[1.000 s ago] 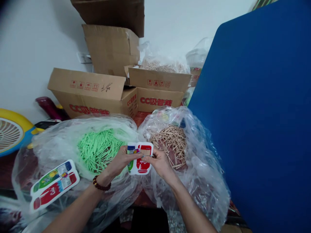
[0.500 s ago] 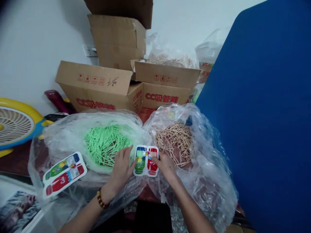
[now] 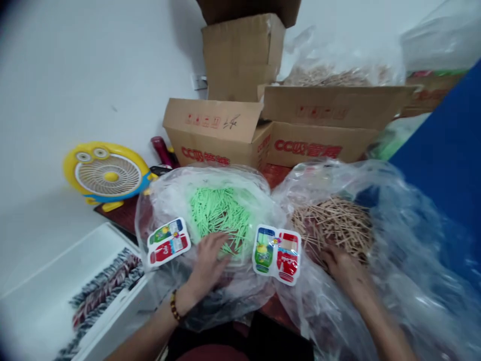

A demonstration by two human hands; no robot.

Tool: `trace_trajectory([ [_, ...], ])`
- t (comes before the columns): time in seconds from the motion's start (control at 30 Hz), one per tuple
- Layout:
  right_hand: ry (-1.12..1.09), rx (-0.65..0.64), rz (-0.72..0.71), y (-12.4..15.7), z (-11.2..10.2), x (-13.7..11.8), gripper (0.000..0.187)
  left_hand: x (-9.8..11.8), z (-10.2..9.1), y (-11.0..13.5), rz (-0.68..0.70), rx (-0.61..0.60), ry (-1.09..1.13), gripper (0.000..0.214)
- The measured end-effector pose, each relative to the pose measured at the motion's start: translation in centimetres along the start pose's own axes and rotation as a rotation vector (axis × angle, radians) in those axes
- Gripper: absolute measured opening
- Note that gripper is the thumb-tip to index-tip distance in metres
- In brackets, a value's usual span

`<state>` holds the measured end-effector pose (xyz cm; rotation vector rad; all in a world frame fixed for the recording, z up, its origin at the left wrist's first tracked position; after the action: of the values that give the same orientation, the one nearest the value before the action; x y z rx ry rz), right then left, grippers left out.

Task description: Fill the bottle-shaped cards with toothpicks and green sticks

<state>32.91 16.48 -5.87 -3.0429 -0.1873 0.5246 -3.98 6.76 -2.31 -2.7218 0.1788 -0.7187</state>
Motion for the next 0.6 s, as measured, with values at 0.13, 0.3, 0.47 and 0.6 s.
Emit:
trace_trajectory([
  [0.13,0.008,0.048,0.001,-0.5,-1.4,-2.4,0.022,-11.4,-6.6,0.1,-0.324,0.097,-0.268,0.024],
  [0.3,-0.216,0.018,-0.373,-0.7,-2.0,-17.0,0.023,-18.4,-9.7,-0.2,-0.412,0.013,-0.339,0.027],
  [0.47,0.043,-0.178,-0.616,-2.5,3.4,-27.7,0.024,-19.9,-8.9,-0.7,-0.407,-0.058,-0.296,0.024],
  [0.6,0.227,-0.147,-0.596,-6.3,5.7,-29.2,0.025,-20.9,-8.7,-1.2,-0.397,-0.084,-0.237,0.023],
])
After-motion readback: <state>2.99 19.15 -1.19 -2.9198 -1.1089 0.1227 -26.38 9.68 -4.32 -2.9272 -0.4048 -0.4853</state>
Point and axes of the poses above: each hand's wrist, its own y-axis away from the middle knuckle, its own z-axis out of the palm, x = y × z, the point moved 6 cm from there along -y, towards the middle knuckle, and after that the axes turned 2 degrees about -z, right-handed, at the moved point
